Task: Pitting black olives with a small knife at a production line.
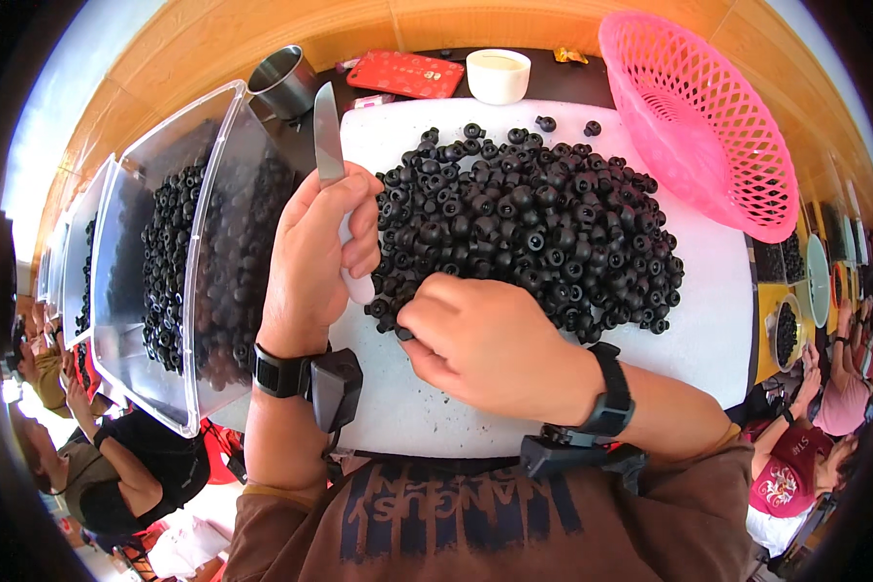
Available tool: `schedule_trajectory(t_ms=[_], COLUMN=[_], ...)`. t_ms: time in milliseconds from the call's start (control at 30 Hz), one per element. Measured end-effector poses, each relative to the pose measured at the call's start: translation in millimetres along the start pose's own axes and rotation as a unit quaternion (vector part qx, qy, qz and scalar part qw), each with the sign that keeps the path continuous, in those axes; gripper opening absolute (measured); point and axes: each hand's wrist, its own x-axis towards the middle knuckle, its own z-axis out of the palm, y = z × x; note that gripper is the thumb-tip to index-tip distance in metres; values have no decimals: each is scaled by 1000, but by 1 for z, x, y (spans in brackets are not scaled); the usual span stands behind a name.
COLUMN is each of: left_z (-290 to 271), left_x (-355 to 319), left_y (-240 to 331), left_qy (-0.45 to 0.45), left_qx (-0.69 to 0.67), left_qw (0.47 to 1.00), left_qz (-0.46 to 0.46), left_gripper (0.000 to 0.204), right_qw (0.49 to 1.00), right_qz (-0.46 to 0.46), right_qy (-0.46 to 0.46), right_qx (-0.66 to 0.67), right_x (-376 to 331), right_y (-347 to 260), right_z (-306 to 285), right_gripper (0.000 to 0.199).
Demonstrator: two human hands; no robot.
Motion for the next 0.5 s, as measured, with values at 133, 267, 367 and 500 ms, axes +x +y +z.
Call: schedule_trajectory(t_ms=[133,267,367,500], left_z=[7,14,22,32], left_x=[-9,-23,-34,-39], left_y=[1,1,0,-6], left_qy=[-13,-104,-190,-144], left_qx=[15,36,53,122], left_qw=[1000,994,979,977], left_qz=[10,23,45,94], left_gripper=[10,13,15,21], right_qw=[940,826,800,784], right_qz=[112,165,172,120], right_qy=[122,151,152,147], right_qx=[299,517,555,591], right_x=[-1,-3,-7,-7], right_y=[2,5,7,11], right_z=[-24,-41,-45,-42], right_gripper=[10,17,19,19])
